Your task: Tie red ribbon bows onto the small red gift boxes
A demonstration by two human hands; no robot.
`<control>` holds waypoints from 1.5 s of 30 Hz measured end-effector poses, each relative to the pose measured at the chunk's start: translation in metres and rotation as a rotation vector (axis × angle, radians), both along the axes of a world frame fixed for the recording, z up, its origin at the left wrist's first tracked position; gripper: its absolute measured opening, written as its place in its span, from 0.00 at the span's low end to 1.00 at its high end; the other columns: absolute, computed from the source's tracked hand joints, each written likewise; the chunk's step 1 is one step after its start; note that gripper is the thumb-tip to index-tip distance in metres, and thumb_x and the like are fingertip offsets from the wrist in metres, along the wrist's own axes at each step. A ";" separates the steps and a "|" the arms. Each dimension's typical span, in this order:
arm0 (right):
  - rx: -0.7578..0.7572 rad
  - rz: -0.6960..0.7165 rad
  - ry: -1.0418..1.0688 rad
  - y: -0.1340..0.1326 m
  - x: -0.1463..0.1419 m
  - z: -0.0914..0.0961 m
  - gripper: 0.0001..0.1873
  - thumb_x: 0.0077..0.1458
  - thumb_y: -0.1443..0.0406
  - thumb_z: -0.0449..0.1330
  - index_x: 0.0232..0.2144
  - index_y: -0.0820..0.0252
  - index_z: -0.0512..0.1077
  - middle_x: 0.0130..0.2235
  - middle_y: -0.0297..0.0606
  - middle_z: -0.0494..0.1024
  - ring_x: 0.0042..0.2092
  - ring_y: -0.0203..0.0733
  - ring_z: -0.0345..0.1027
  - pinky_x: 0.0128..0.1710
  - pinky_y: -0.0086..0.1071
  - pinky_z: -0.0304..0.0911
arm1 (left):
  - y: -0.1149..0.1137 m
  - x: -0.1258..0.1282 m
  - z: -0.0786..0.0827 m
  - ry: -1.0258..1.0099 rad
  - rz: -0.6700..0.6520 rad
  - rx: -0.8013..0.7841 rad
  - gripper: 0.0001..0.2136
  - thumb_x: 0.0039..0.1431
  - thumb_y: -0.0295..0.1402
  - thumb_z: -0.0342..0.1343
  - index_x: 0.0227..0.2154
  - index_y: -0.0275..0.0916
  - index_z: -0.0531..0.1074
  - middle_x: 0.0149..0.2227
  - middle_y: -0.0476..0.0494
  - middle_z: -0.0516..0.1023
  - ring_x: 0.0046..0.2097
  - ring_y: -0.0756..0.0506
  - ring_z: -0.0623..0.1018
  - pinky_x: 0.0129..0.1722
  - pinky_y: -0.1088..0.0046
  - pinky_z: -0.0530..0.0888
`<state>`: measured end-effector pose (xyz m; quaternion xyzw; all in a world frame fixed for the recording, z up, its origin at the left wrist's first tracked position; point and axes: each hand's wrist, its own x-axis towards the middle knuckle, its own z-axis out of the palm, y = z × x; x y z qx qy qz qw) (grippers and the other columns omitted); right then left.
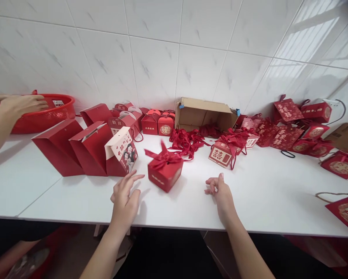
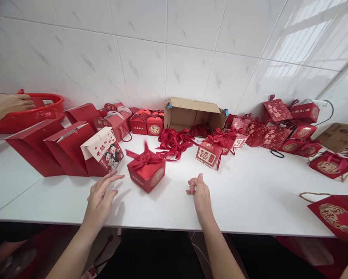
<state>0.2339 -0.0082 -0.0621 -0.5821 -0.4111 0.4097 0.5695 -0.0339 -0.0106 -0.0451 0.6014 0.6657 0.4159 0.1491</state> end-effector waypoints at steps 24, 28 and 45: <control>0.088 0.092 -0.121 0.093 -0.040 0.032 0.37 0.54 0.37 0.33 0.08 0.55 0.51 0.19 0.41 0.69 0.33 0.45 0.67 0.33 0.34 0.60 | -0.008 -0.012 0.001 0.029 0.152 0.050 0.15 0.57 0.39 0.48 0.45 0.47 0.72 0.52 0.42 0.71 0.57 0.34 0.64 0.59 0.47 0.56; 0.087 0.054 -0.118 0.076 -0.014 0.030 0.36 0.54 0.39 0.38 0.17 0.58 0.66 0.33 0.42 0.77 0.37 0.45 0.67 0.31 0.33 0.59 | -0.012 -0.014 -0.005 -0.061 -0.005 0.048 0.10 0.57 0.41 0.48 0.33 0.45 0.73 0.49 0.45 0.71 0.56 0.37 0.65 0.59 0.52 0.58; 0.107 0.108 0.024 0.098 -0.051 0.039 0.36 0.55 0.39 0.37 0.26 0.60 0.69 0.13 0.30 0.63 0.21 0.39 0.62 0.29 0.32 0.60 | -0.004 0.013 -0.013 0.090 0.044 -0.092 0.26 0.58 0.42 0.49 0.60 0.47 0.58 0.61 0.35 0.58 0.62 0.28 0.53 0.56 0.38 0.53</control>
